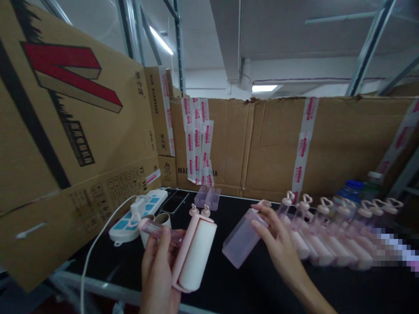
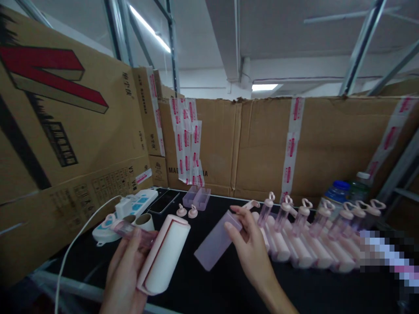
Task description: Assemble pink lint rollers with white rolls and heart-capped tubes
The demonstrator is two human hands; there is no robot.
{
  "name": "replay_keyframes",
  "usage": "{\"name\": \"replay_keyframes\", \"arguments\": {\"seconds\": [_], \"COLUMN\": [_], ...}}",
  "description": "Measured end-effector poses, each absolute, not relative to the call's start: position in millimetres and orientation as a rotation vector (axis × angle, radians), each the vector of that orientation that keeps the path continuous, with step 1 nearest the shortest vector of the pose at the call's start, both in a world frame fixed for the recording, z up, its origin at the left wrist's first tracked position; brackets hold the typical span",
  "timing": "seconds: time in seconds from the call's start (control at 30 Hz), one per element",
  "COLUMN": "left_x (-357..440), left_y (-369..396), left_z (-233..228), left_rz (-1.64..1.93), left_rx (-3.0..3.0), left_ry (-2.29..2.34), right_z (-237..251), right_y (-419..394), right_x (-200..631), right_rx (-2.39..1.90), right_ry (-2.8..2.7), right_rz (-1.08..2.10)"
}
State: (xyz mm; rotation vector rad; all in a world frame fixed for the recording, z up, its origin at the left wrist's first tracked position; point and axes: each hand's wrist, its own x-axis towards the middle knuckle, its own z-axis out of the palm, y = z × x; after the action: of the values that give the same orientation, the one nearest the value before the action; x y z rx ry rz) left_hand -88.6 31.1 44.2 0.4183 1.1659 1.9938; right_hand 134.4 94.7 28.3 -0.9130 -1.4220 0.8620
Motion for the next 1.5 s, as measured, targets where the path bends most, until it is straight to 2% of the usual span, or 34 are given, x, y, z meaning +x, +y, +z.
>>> {"name": "replay_keyframes", "arguments": {"seconds": [0.27, 0.57, 0.97, 1.17, 1.37, 1.5], "left_x": [-47, -24, 8, -14, -22, -17], "left_y": [33, 38, 55, 85, 134, 166], "left_z": [46, 46, 37, 37, 38, 25], "left_rz": [1.931, 1.975, 1.887, 1.609, 1.427, 1.210], "left_rx": [0.452, 0.516, 0.506, 1.078, 1.506, 1.821], "left_ry": [1.138, 1.141, 1.127, 1.301, 1.312, 1.289], "right_z": [31, 26, 29, -2, -33, -18], "right_y": [86, 87, 91, 83, 73, 64], "right_x": [118, 112, 118, 126, 141, 186], "right_rx": [-0.796, -0.772, -0.835, -0.879, -0.987, -1.002], "right_ry": [-1.483, -1.479, -1.379, -1.441, -1.488, -1.473], "right_rz": [1.139, 1.106, 0.828, 0.350, 0.238, 0.134]}}
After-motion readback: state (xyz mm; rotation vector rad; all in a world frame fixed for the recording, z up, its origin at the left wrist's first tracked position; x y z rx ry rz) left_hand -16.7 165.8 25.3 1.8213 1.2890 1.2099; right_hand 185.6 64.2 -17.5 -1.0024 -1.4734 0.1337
